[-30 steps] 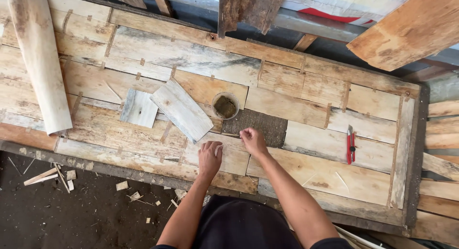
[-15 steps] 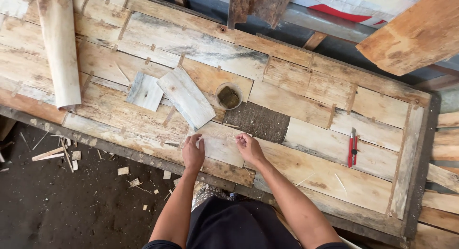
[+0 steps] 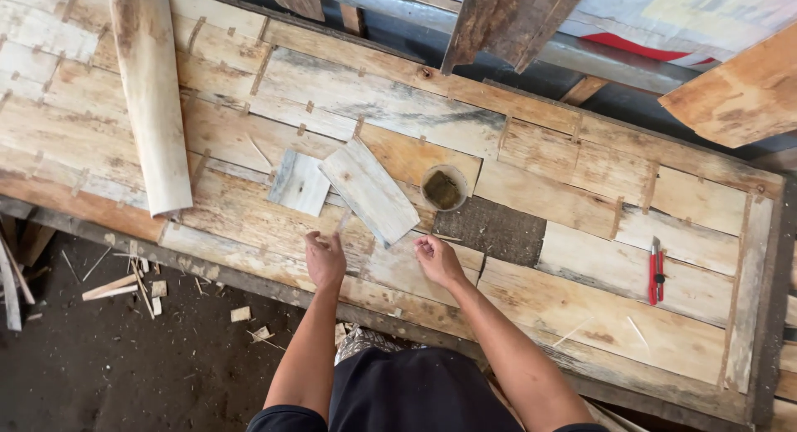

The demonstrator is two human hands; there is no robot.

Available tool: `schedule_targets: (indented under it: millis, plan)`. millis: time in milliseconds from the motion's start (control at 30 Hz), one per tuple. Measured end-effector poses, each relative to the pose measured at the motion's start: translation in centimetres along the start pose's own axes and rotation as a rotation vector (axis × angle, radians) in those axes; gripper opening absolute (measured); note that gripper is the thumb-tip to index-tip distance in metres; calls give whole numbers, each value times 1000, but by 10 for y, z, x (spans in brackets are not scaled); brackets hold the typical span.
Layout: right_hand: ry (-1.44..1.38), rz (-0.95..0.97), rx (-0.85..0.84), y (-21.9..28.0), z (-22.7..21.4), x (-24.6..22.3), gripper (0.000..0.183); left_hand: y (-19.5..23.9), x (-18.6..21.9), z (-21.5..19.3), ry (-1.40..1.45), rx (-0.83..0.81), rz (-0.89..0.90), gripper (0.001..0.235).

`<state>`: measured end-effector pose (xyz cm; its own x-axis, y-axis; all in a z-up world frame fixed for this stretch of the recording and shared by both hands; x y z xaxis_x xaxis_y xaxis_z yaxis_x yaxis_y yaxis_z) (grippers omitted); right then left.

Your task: The person picks up thin wooden strips, dips their ends into a small bowl of paste, and presses them onto a large board, aligning them with strips already laid down. They also use red-handled pliers to pull small nails out of the board and strips and reposition strips by hand.

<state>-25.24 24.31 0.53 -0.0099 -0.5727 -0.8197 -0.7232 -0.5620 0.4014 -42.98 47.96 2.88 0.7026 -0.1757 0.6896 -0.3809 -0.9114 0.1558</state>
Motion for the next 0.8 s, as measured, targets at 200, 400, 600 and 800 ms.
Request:
schedule_targets:
  millis: [200, 400, 600, 800]
  plan:
    - [5, 0, 15, -9, 31, -31, 19, -36, -40, 32, 175, -178, 158, 27]
    - [112, 19, 30, 12, 36, -104, 25, -13, 28, -2, 755, -384, 90, 22]
    - [103, -356, -16, 24, 49, -157, 32, -1, 48, 24, 854, -612, 152, 17]
    - [-370, 101, -27, 3, 26, -100, 32, 12, 99, 23, 563, -626, 499, 33]
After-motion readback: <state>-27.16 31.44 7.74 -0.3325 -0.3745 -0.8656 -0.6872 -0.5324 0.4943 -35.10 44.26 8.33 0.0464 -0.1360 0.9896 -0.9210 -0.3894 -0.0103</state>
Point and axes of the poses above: each hand's wrist, its own y-axis away from the middle knuckle, its own z-axis out of the palm, x = y × z, the point moved 5 cm from there along -y, towards the middle knuckle, and after that the axes turned 7 degrees about z, right-handed, at the moved point
